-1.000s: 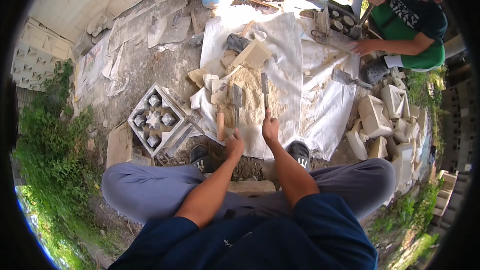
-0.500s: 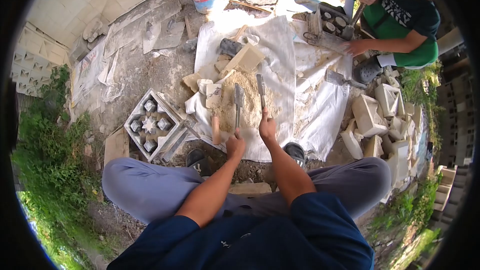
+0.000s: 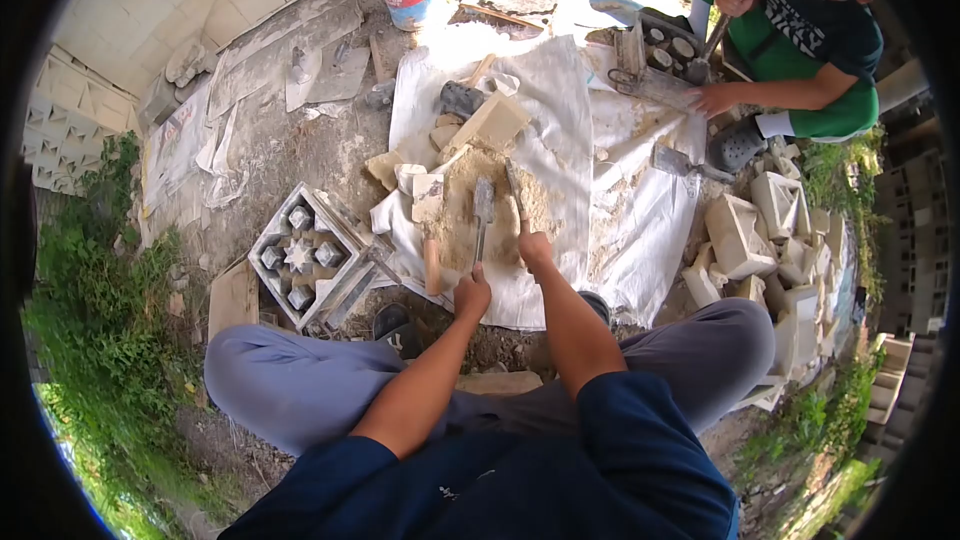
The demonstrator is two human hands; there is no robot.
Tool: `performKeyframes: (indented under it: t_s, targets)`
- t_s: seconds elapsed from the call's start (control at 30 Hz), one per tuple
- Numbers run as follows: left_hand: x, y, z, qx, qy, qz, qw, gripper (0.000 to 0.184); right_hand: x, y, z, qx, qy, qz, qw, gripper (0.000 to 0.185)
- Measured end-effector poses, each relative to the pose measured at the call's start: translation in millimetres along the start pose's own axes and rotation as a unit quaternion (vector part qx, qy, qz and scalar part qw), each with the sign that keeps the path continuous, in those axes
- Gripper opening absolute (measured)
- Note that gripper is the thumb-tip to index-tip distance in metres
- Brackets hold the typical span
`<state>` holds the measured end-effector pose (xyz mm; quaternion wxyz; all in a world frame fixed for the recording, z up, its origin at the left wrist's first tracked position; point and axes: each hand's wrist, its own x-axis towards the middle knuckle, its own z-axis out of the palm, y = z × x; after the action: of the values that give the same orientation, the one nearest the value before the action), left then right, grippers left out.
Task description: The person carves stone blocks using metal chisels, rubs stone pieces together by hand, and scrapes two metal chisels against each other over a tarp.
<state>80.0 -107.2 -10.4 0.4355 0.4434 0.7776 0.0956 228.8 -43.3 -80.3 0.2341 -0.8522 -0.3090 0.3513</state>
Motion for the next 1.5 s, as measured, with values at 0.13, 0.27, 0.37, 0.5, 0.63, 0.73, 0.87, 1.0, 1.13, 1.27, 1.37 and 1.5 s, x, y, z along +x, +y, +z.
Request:
performKeyframes:
  t_s: [0.13, 0.27, 0.37, 0.5, 0.63, 0.73, 0.87, 1.0, 1.13, 1.27, 1.37, 1.5]
  targets:
    - [9, -12, 2, -0.001, -0.011, -0.026, 1.000, 0.061, -29, -12, -22, 0.078, -0.011, -0.014, 0.997, 0.093]
    - [11, -10, 1, 0.007, -0.010, -0.033, 0.999, 0.062, -29, -16, -31, 0.052, -0.048, -0.001, 0.998, 0.091]
    - [4, -2, -6, -0.028, -0.007, -0.048, 0.998, 0.062, -14, -2, -21, 0.080, -0.040, 0.049, 0.995, 0.090]
    - [10, -14, -2, -0.024, -0.003, -0.021, 0.999, 0.061, -19, 0, -17, 0.090, 0.014, -0.015, 0.996, 0.087]
    - [13, -8, -6, -0.030, -0.024, -0.028, 0.999, 0.061, 1, 13, -8, 0.088, 0.013, -0.036, 0.995, 0.086]
    - [15, -17, -8, -0.027, -0.024, -0.015, 0.999, 0.061, 4, 20, 4, 0.078, -0.021, 0.023, 0.997, 0.087]
    - [15, -11, -6, -0.015, -0.009, -0.032, 0.999, 0.063, -6, 0, -14, 0.054, 0.006, 0.004, 0.999, 0.088]
    - [13, -12, -8, -0.026, -0.003, -0.014, 1.000, 0.064, -17, -35, -25, 0.049, -0.051, -0.017, 0.997, 0.091]
    - [14, -15, -10, -0.027, -0.001, -0.017, 0.999, 0.063, -12, -42, -17, -0.005, -0.020, -0.003, 1.000, 0.090]
    - [21, -22, -12, -0.033, 0.018, 0.008, 0.999, 0.063, -21, -51, -23, 0.062, -0.055, 0.003, 0.997, 0.086]
    - [17, -20, -22, -0.024, -0.045, 0.008, 0.999, 0.061, 3, -37, -1, 0.026, 0.017, 0.022, 0.999, 0.085]
    - [20, -17, -26, -0.014, -0.032, 0.009, 0.999, 0.058, -8, -40, -20, 0.040, -0.031, 0.022, 0.998, 0.088]
